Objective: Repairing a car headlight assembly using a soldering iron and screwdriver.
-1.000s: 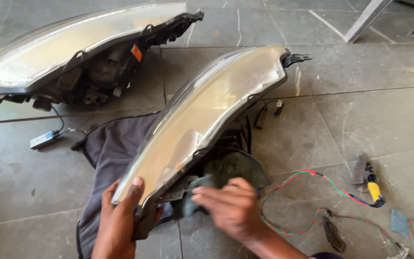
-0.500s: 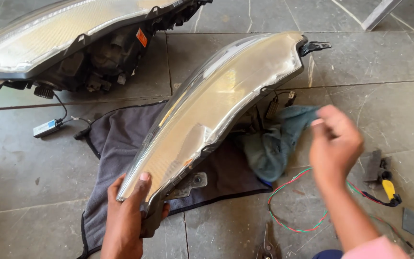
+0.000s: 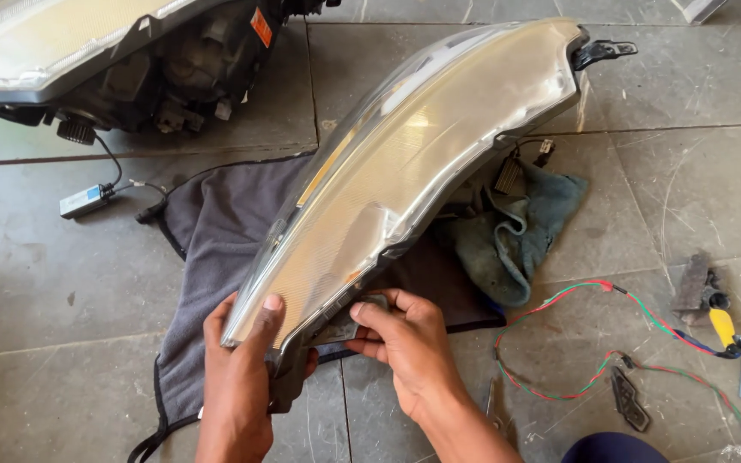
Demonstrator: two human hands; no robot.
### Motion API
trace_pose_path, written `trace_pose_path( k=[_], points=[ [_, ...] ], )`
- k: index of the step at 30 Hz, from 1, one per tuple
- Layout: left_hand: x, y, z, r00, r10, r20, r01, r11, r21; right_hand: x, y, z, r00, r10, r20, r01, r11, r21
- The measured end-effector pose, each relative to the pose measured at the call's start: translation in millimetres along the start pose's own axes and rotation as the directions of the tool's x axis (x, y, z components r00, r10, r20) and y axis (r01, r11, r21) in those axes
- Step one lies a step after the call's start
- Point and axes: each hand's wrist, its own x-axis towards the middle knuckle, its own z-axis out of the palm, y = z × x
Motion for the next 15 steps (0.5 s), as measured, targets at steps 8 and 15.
trace_pose_path(
  k=[8,15],
  points=[
    [10,-12,-5,0.999,0.041,0.018,-0.040,0.999,-0.035,8,8,-2,0.999,-0.023,-0.044,0.023,1.000,-0.003],
    [7,-7,-3,0.998,0.057,0.011,-0.055,0.995,-0.088,10,0,-32,0.992,0.105,0.063,-0.107,0.994,0.023]
  ],
)
